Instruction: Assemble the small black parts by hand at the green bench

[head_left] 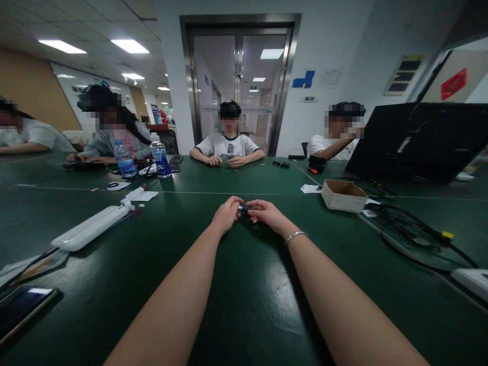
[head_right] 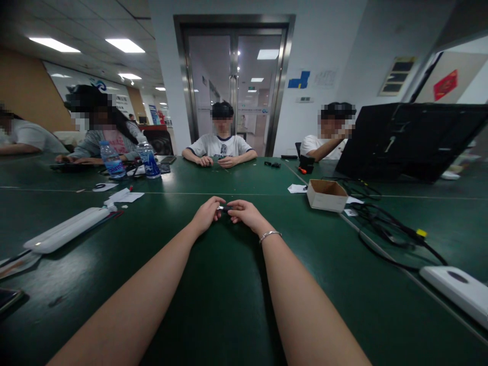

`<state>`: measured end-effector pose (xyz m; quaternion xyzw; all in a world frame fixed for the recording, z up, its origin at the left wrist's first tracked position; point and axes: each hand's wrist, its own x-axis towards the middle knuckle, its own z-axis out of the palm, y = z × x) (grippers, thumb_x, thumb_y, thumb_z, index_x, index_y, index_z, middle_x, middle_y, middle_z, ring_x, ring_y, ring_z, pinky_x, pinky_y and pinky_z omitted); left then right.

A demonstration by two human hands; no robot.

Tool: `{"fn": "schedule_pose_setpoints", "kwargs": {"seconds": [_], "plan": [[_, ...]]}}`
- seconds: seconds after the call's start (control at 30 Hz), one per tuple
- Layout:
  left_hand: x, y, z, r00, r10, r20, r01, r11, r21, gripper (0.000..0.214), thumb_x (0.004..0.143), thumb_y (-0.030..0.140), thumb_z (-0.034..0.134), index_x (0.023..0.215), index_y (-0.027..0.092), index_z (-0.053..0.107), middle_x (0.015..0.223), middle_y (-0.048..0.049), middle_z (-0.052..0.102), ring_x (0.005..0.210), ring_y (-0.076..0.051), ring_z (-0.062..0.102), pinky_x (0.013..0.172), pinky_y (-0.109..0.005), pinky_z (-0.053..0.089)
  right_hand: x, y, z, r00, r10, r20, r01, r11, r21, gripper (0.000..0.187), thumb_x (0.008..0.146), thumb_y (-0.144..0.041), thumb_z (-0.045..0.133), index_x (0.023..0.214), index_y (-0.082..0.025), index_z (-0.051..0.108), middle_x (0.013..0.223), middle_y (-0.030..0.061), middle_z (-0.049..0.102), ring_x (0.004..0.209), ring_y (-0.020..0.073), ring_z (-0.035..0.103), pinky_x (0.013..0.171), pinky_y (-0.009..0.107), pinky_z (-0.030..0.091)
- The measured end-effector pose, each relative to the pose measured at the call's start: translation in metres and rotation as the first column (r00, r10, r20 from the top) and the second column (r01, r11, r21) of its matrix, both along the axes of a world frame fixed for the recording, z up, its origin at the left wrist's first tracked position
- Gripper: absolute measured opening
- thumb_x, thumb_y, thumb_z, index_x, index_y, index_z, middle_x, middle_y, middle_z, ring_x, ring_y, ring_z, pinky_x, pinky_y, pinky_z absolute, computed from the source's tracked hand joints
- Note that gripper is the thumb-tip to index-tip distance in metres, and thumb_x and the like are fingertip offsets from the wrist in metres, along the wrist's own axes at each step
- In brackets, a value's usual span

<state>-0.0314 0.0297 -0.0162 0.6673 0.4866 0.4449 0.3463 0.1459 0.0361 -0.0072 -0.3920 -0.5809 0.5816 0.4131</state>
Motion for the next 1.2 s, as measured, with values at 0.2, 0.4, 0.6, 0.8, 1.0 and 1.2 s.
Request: {"fn": "schedule_pose_setpoints", "kwargs": {"seconds": [0.2,0.4,0.6,0.8,1.0,1.2], "plan": [[-0.0005,0.0008,-0.0014,1.0,0.025,0.004,-0.025,0.998,0.058,0.026,0.082,0.021,0.044,0.104,0.021,0.058,0.078,0.001,0.057,0.059,-0.011,0.053,0.058,-0.024,0.041,0.0002,-0.0014,0.0008,1.0,-0.01,-0.014,0.01,1.0,-0.001,0.025,0.079,0.002,0.063,0.099,-0.012,0.064,0.067,-0.0003,0.063,0.051,0.007,0.058,0.049,0.014,0.052],[-0.0005,0.0002,-0.0009,0.997,0.034,-0.069,-0.031,0.999,0.04,0.025,0.09,0.035,0.042,0.103,0.022,0.06,0.066,0.0021,0.056,0.055,-0.012,0.051,0.054,-0.023,0.038,0.0004,-0.0009,0.0004,1.0,0.001,-0.007,-0.001,1.0,0.006,0.025,0.077,0.001,0.066,0.099,-0.013,0.064,0.069,0.0001,0.064,0.053,0.0074,0.058,0.05,0.015,0.053],[-0.0009,-0.001,0.0007,0.994,0.034,-0.105,-0.029,0.998,0.048,0.034,0.092,0.044,0.037,0.095,0.023,0.063,0.06,0.0023,0.054,0.055,-0.013,0.051,0.053,-0.023,0.036,-0.0002,-0.0021,0.0013,1.0,-0.007,-0.008,0.007,1.0,0.001,0.026,0.078,0.0,0.067,0.099,-0.013,0.064,0.069,0.0001,0.063,0.052,0.0078,0.058,0.051,0.016,0.053],[-0.0001,-0.0027,0.0013,0.997,-0.003,-0.075,0.005,1.0,0.025,0.025,0.086,0.032,0.046,0.105,0.023,0.06,0.068,0.002,0.058,0.058,-0.013,0.052,0.056,-0.023,0.038,-0.0006,-0.0058,0.0054,1.0,-0.009,-0.01,0.009,1.0,-0.005,0.021,0.08,0.001,0.062,0.098,-0.011,0.062,0.068,-0.0002,0.063,0.05,0.007,0.057,0.051,0.016,0.052],[-0.001,-0.004,0.002,0.995,0.003,-0.097,-0.001,1.0,0.024,0.031,0.089,0.045,0.043,0.103,0.022,0.059,0.06,0.0033,0.055,0.053,-0.012,0.049,0.051,-0.023,0.035,-0.0039,-0.0053,0.0049,0.997,-0.004,0.083,0.0,0.999,0.043,0.023,0.077,0.005,0.063,0.094,-0.01,0.062,0.066,-0.001,0.063,0.049,0.0063,0.056,0.048,0.015,0.049],[0.0,-0.0004,-0.0018,0.993,0.016,-0.116,-0.013,0.999,0.032,0.021,0.088,0.041,0.048,0.097,0.022,0.054,0.064,0.0031,0.059,0.057,-0.012,0.054,0.055,-0.023,0.038,-0.0031,-0.0012,0.0009,0.996,-0.031,0.078,0.025,0.997,0.071,0.024,0.074,0.002,0.069,0.093,-0.011,0.062,0.068,-0.0001,0.065,0.048,0.0067,0.057,0.047,0.016,0.05]]}}
